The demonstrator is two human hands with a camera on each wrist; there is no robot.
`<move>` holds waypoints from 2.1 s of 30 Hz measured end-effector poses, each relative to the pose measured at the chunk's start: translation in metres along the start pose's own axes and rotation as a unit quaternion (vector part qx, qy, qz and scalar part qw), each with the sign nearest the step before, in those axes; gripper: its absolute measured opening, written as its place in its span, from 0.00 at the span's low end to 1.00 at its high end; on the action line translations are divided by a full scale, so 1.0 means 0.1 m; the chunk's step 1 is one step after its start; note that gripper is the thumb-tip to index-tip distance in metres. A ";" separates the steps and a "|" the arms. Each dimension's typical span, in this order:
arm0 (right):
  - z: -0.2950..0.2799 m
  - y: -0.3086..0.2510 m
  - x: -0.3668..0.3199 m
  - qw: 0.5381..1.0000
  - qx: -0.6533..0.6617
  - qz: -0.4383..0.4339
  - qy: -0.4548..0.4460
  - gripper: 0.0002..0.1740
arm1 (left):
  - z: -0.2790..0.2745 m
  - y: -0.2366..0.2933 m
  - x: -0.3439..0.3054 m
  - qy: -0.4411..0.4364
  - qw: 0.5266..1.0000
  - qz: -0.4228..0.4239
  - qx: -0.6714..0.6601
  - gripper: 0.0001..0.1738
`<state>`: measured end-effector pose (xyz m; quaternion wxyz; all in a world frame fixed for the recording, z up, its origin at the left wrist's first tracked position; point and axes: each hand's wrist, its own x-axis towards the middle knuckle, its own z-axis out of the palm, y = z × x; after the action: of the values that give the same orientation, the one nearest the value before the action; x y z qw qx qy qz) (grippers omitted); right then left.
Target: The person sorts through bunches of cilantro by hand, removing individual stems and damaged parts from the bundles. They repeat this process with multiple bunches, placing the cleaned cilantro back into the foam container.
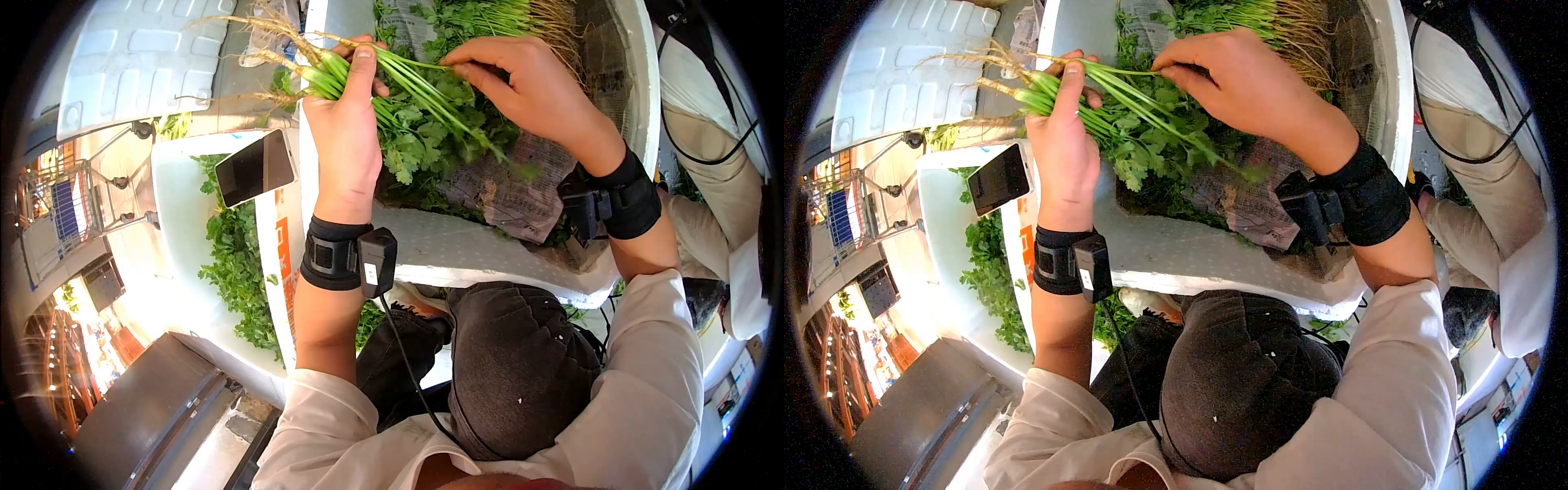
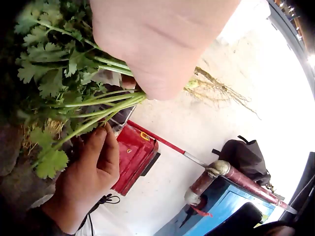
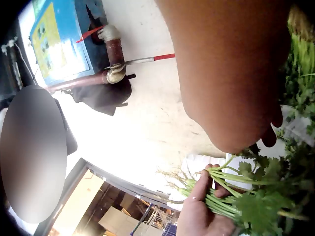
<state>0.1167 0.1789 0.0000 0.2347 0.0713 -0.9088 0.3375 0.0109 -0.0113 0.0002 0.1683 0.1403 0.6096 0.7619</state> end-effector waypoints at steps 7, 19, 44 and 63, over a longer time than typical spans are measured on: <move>0.01 0.00 -0.04 0.962 0.193 0.181 -0.074 0.16 | -0.03 -0.02 0.04 0.030 0.999 -0.023 -0.013 0.12; -0.01 0.01 -0.02 0.932 0.262 0.236 -0.080 0.22 | 0.01 0.04 0.02 -0.012 0.998 -0.040 -0.039 0.11; -0.06 0.00 0.02 0.937 0.205 0.205 -0.192 0.20 | -0.01 0.02 0.02 0.013 0.998 -0.059 -0.025 0.11; 0.04 -0.10 -0.06 0.971 0.160 0.099 -0.150 0.16 | 0.01 0.01 0.00 0.027 0.997 -0.060 -0.027 0.09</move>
<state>0.1231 0.1689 0.0006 0.0470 0.0668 -0.8705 0.4854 0.0109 -0.0107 0.0017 0.2005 0.0785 0.6003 0.7703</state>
